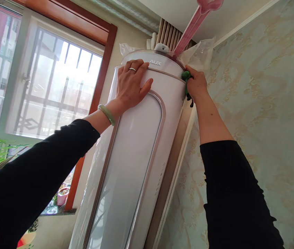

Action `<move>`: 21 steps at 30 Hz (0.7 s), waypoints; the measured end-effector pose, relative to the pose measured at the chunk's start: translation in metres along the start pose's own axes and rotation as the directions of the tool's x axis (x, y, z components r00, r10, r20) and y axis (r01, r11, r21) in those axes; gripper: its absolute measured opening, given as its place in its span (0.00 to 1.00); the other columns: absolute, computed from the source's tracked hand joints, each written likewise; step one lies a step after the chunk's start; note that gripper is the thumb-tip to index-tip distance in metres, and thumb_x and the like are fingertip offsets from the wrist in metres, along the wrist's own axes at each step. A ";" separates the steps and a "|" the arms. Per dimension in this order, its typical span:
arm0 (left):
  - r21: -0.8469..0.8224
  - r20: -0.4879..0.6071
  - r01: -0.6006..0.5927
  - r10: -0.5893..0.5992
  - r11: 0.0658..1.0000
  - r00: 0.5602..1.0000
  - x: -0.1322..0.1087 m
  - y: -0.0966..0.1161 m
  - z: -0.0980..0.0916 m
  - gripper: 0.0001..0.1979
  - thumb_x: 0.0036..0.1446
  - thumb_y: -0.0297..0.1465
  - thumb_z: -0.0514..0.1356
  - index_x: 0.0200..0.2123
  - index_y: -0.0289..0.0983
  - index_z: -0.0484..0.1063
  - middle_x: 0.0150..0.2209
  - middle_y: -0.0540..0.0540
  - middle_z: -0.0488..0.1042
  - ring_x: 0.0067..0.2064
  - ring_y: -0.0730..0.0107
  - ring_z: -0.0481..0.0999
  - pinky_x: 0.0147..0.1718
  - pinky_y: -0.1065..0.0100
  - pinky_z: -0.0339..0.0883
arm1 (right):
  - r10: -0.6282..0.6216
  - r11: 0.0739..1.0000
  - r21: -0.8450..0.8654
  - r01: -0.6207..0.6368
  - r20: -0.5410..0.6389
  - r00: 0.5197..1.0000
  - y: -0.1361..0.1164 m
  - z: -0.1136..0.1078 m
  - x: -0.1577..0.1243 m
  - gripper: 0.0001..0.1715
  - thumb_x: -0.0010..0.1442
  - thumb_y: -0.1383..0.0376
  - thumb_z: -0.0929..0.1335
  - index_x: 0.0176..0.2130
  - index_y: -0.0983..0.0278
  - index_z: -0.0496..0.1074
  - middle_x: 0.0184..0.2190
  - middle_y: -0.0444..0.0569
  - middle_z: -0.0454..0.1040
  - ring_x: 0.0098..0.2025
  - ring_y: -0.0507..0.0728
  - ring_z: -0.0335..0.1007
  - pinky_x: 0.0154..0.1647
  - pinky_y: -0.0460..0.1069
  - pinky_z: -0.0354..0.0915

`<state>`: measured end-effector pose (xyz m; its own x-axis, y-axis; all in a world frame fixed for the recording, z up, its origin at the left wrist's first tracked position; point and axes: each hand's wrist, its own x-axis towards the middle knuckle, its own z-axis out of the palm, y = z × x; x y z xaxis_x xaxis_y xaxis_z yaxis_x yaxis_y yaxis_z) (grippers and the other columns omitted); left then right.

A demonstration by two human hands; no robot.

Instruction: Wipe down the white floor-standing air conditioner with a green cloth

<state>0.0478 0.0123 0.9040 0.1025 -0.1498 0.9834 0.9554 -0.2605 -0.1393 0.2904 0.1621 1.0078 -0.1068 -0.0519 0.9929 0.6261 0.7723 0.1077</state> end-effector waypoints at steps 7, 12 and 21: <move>0.052 0.030 0.017 -0.018 0.999 0.999 0.000 0.003 0.000 0.33 0.63 0.48 0.48 0.68 0.48 0.68 0.70 0.48 0.68 0.72 0.48 0.60 0.70 0.37 0.53 | 0.288 0.931 0.257 -0.261 -0.074 0.955 0.013 0.012 -0.020 0.34 0.59 0.76 0.57 0.61 0.55 0.63 0.60 0.55 0.76 0.52 0.54 0.73 0.57 0.54 0.68; -0.015 0.071 0.028 -0.027 0.999 0.997 0.003 0.003 -0.003 0.31 0.60 0.50 0.52 0.66 0.61 0.69 0.68 0.55 0.71 0.73 0.43 0.58 0.71 0.35 0.51 | 0.267 0.909 0.359 -0.210 -0.117 0.957 0.012 0.026 -0.027 0.35 0.58 0.79 0.54 0.58 0.57 0.66 0.65 0.53 0.71 0.63 0.51 0.67 0.70 0.52 0.60; 0.050 0.088 0.020 -0.025 0.999 0.996 -0.003 0.012 -0.011 0.30 0.67 0.45 0.48 0.69 0.44 0.67 0.72 0.46 0.65 0.73 0.48 0.58 0.72 0.42 0.52 | 0.258 0.904 0.382 -0.193 -0.127 0.958 -0.022 0.019 -0.069 0.47 0.59 0.79 0.54 0.73 0.58 0.53 0.78 0.44 0.54 0.78 0.49 0.49 0.82 0.56 0.45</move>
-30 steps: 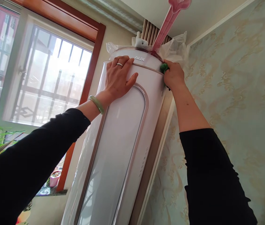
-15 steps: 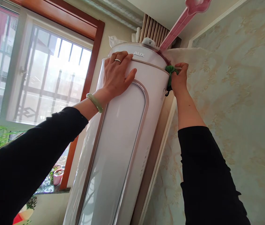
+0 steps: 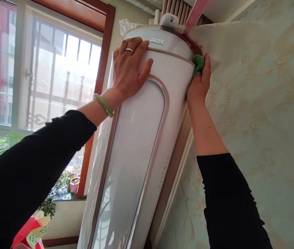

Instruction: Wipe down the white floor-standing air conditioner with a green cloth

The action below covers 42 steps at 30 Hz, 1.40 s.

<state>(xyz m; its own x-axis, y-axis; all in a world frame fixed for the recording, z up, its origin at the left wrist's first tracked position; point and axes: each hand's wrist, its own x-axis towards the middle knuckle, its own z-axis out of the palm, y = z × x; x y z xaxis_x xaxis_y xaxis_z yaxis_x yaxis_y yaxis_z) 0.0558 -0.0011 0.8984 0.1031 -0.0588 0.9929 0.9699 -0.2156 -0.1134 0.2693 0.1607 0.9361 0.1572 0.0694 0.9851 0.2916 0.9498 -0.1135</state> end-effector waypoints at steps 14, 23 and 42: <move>-0.193 -0.082 -0.013 -0.002 0.981 0.997 0.002 -0.004 -0.001 0.32 0.68 0.47 0.46 0.73 0.58 0.61 0.64 0.53 0.75 0.72 0.47 0.63 0.70 0.43 0.55 | -0.397 0.820 -0.287 0.495 0.338 0.853 -0.158 0.038 -0.040 0.15 0.71 0.62 0.63 0.50 0.48 0.77 0.60 0.41 0.75 0.65 0.58 0.68 0.72 0.59 0.67; -0.124 -0.098 -0.024 0.011 0.992 0.995 0.001 -0.008 0.007 0.34 0.70 0.50 0.43 0.73 0.44 0.59 0.65 0.48 0.73 0.70 0.53 0.62 0.71 0.46 0.52 | -0.412 0.845 -0.286 0.452 0.190 0.891 -0.103 -0.012 -0.034 0.28 0.62 0.67 0.60 0.49 0.37 0.74 0.56 0.39 0.77 0.64 0.59 0.70 0.72 0.62 0.67; -0.126 -0.172 -0.089 0.066 0.988 0.983 -0.002 -0.006 0.000 0.30 0.69 0.47 0.47 0.68 0.49 0.68 0.59 0.41 0.79 0.67 0.44 0.69 0.66 0.44 0.58 | -0.485 0.816 -0.210 0.538 0.259 0.835 -0.127 0.020 -0.029 0.19 0.65 0.68 0.62 0.49 0.46 0.70 0.56 0.35 0.77 0.63 0.53 0.70 0.70 0.53 0.67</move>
<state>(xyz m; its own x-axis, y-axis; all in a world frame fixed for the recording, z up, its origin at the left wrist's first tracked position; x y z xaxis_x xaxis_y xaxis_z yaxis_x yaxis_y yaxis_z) 0.0497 0.0003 0.8975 0.1275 -0.2395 0.9625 0.9213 -0.3309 -0.2044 0.2089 0.0445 0.9248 -0.2542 -0.3235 0.9114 0.5204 0.7486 0.4108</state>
